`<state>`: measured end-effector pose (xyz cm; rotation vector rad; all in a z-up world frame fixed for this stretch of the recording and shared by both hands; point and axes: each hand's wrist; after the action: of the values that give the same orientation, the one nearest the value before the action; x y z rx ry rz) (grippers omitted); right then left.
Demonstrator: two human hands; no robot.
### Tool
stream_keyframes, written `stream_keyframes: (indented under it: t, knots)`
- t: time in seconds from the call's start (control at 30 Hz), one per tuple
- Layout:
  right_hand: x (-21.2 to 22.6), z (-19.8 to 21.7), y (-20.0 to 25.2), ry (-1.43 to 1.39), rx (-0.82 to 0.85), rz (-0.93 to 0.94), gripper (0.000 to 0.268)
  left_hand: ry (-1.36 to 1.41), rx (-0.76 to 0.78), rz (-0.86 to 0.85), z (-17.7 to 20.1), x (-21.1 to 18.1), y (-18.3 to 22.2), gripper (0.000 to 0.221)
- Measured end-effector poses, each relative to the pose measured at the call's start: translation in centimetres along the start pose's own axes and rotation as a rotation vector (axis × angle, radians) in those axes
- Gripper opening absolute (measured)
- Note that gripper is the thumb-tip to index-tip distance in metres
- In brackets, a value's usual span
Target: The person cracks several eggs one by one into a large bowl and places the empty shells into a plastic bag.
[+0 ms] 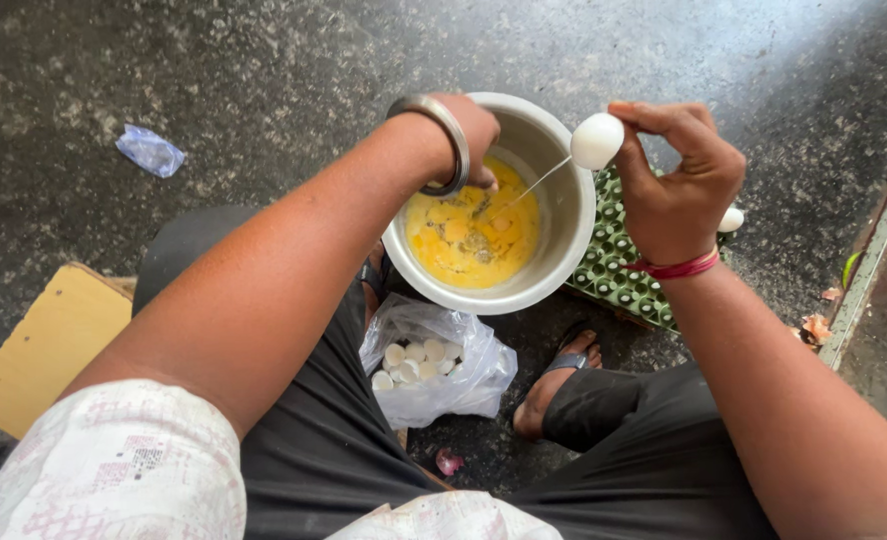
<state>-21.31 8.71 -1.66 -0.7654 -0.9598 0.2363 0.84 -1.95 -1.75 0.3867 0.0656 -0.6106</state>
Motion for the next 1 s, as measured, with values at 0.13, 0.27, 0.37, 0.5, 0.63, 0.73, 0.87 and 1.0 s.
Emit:
stream_keyframes:
  t: [0.13, 0.27, 0.37, 0.5, 0.63, 0.73, 0.87, 1.0]
  knots:
    - [0.0, 0.2, -0.1, -0.079, -0.035, -0.125, 0.013, 0.003, 0.017, -0.061, -0.5, 0.1, -0.3, 0.051]
    - [-0.2, 0.3, -0.2, -0.134, -0.072, -0.125, 0.012, -0.033, 0.045, -0.061, -1.4, 0.0, -0.8, 0.054]
    - [-0.1, 0.1, -0.3, -0.160, -0.076, -0.112, 0.011, -0.049, 0.097, -0.048, -1.6, 0.1, -0.9, 0.056]
    - [-0.3, 0.1, -0.1, -0.175, -0.064, -0.122, 0.011, -0.065, 0.098, -0.054, -1.7, 0.3, -0.8, 0.059]
    - [-0.7, 0.0, 0.4, -0.175, -0.050, -0.112, 0.012, -0.035, 0.065, -0.072, -1.8, 0.7, -0.7, 0.056]
    - [-1.3, -0.7, 1.5, -0.137, -0.037, -0.106, 0.010, -0.034, 0.063, -0.071, -1.7, 0.9, -1.0, 0.059]
    - [-1.8, -2.9, 1.9, 0.016, 0.147, -0.119, 0.011, -0.050, 0.043, -0.054, -0.6, 0.9, -1.0, 0.056]
    - [-1.1, -2.4, 1.5, -0.022, 0.117, -0.192, 0.012, -0.027, 0.045, 0.006, -0.5, 0.8, -0.3, 0.057]
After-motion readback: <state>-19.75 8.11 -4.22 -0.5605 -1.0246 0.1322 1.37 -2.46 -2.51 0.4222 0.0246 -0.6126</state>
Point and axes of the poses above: each hand's wrist, its own y-axis away from the middle knuckle, its own z-axis out of the back of the hand, x = y × z, and after that the axes turned 12 degrees about -x, right-handed
